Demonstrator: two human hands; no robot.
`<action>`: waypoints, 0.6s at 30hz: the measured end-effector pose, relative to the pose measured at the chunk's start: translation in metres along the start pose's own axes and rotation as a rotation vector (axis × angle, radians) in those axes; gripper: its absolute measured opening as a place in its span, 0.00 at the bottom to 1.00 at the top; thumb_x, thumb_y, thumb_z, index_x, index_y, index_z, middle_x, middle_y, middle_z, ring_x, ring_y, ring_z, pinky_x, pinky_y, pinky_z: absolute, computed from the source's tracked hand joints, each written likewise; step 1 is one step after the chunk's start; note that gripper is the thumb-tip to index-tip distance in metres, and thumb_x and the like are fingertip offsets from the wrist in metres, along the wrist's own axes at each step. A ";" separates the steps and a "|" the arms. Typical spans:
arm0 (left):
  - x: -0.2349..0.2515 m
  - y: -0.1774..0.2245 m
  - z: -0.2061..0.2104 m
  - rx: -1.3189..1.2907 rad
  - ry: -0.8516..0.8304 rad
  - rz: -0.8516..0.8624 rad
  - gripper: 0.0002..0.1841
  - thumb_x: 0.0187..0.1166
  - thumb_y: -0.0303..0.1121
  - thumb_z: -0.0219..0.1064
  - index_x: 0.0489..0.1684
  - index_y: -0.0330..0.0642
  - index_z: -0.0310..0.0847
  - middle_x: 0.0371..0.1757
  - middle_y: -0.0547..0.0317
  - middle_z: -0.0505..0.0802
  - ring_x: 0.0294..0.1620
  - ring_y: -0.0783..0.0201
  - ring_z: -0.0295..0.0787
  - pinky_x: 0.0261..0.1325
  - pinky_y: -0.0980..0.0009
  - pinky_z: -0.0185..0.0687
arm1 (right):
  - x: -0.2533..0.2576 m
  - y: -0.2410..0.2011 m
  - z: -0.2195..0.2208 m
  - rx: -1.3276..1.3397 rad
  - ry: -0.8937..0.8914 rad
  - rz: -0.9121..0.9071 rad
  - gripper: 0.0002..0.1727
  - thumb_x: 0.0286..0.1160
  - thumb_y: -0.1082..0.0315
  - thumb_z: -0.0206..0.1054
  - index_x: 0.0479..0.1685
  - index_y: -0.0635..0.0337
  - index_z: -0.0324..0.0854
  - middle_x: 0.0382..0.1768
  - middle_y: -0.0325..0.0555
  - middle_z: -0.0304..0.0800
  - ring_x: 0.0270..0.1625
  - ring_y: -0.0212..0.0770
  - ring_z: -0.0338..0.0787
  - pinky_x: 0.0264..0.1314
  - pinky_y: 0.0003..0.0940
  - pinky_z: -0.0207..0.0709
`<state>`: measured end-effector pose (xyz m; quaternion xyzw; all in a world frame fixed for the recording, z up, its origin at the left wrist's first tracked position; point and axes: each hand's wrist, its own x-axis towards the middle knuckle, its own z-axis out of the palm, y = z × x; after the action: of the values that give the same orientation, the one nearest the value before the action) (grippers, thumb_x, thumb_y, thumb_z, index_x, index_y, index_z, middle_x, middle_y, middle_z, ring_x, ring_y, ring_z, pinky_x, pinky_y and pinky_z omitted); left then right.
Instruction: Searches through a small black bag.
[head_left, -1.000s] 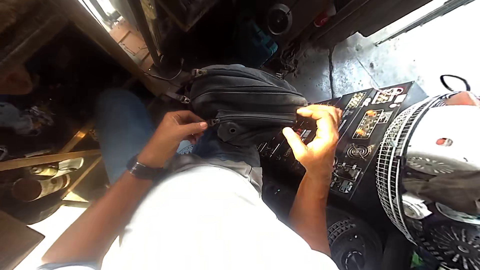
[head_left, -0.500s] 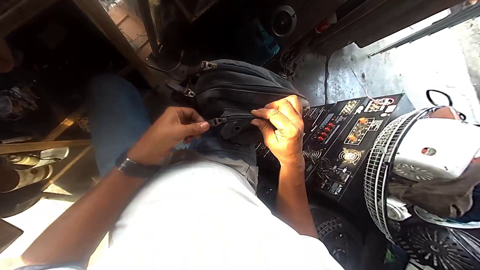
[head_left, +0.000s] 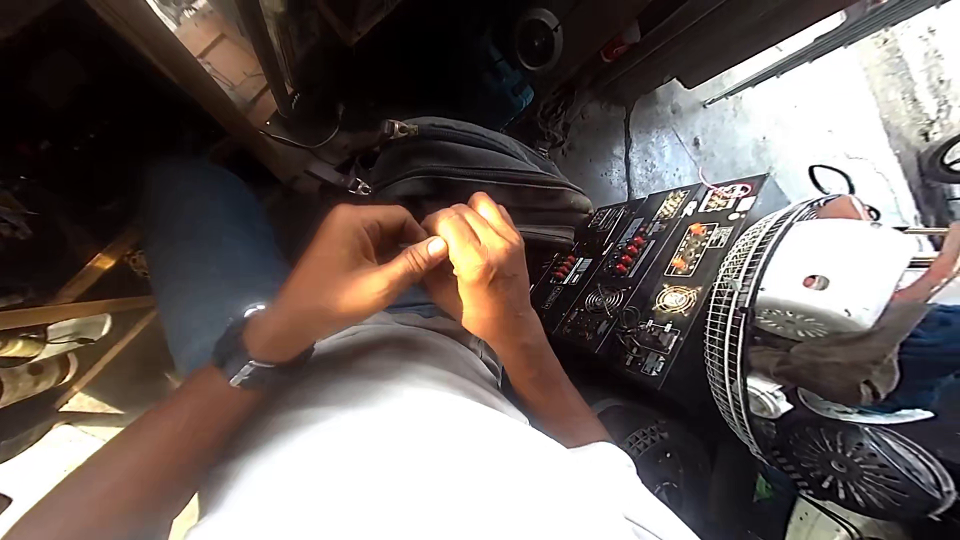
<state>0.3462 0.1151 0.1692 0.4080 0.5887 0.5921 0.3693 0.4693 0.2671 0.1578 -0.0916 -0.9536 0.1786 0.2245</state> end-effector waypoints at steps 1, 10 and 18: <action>0.000 -0.006 -0.003 -0.026 -0.016 0.033 0.09 0.85 0.33 0.63 0.40 0.38 0.85 0.24 0.62 0.86 0.18 0.72 0.78 0.21 0.80 0.75 | 0.001 0.001 0.001 0.056 0.038 0.030 0.04 0.68 0.67 0.73 0.33 0.58 0.88 0.28 0.41 0.85 0.40 0.44 0.83 0.41 0.39 0.73; 0.008 -0.043 0.019 0.480 0.117 0.236 0.09 0.73 0.32 0.71 0.42 0.36 0.83 0.40 0.55 0.88 0.40 0.68 0.87 0.46 0.71 0.85 | 0.011 -0.013 -0.009 0.411 0.111 0.268 0.03 0.74 0.72 0.73 0.41 0.62 0.89 0.31 0.41 0.89 0.33 0.33 0.85 0.35 0.30 0.79; 0.009 -0.050 0.021 0.600 0.144 0.138 0.10 0.81 0.35 0.70 0.40 0.37 0.78 0.32 0.55 0.85 0.29 0.67 0.82 0.33 0.71 0.79 | 0.008 0.021 -0.026 0.659 0.291 0.292 0.03 0.73 0.80 0.70 0.41 0.71 0.85 0.34 0.48 0.90 0.32 0.35 0.90 0.31 0.30 0.89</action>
<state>0.3600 0.1340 0.1191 0.4948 0.7328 0.4428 0.1488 0.4757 0.2959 0.1745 -0.1739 -0.7802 0.4907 0.3468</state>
